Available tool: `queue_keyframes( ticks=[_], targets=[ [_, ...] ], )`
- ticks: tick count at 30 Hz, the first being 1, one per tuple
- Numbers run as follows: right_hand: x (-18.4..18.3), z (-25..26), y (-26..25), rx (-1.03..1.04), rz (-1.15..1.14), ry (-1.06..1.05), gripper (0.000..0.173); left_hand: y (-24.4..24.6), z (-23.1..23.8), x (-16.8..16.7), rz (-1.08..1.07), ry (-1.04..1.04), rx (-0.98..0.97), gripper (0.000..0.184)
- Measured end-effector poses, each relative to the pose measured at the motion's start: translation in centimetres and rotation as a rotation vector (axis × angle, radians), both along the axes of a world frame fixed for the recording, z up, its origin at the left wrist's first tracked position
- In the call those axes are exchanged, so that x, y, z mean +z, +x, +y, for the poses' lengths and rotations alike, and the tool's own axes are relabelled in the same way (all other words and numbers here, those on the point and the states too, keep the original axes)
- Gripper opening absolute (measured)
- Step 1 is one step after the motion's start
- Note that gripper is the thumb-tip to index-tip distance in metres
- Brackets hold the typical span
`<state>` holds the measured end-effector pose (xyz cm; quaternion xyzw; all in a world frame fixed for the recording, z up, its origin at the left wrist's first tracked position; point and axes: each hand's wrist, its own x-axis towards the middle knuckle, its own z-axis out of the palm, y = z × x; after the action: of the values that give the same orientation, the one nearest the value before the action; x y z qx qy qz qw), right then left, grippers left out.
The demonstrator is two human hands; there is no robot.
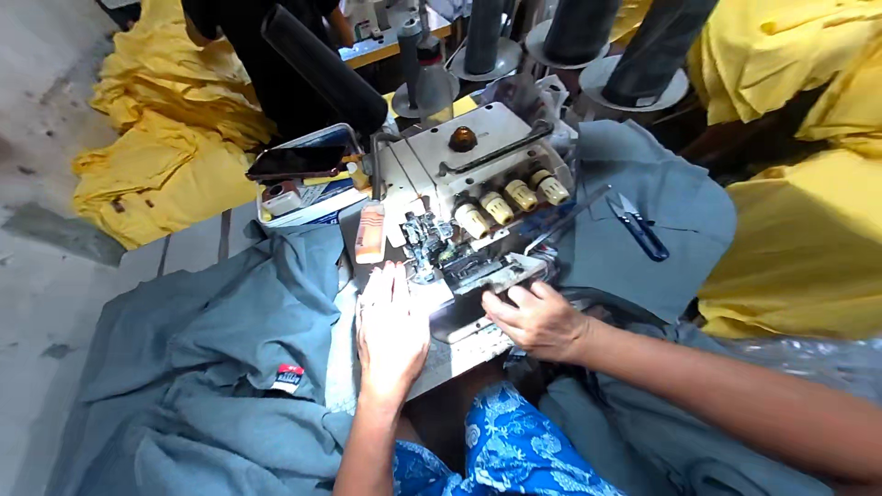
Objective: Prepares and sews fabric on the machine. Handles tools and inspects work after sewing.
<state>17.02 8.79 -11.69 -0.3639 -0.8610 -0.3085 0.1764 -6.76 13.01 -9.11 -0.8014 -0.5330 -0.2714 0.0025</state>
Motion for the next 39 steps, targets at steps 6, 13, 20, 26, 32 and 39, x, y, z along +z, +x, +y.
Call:
queue_keyframes(
  ticks=[6, 13, 20, 26, 32, 39],
  targets=[
    [1.2, -3.2, 3.9, 0.159, 0.274, -0.060, 0.036, -0.5, 0.2, -0.2, -0.026, 0.013, -0.027, 0.052],
    [4.2, 3.7, 8.3, -0.539, 1.696, -0.562, 0.043, 1.3, -2.3, -0.8, -0.210, 0.341, -0.078, 0.036],
    [3.4, 6.0, 8.9, -0.465, 1.636, -0.193, 0.036, 4.6, -1.6, -1.4, -0.043, 0.349, -0.274, 0.024],
    [7.4, -2.1, 8.3, -0.011, 1.513, -0.042, 0.019, 5.1, -0.8, -1.0, -0.101, 0.291, -0.287, 0.017],
    [-2.7, -3.9, 1.0, -0.167, 0.707, -0.176, 0.038, 5.4, 0.3, -0.3, -0.144, 0.219, -0.241, 0.019],
    [-2.6, -1.0, -2.0, -0.478, 0.615, -0.157, 0.008, 5.7, 0.6, 0.1, -0.128, 0.200, -0.205, 0.021]
  ],
)
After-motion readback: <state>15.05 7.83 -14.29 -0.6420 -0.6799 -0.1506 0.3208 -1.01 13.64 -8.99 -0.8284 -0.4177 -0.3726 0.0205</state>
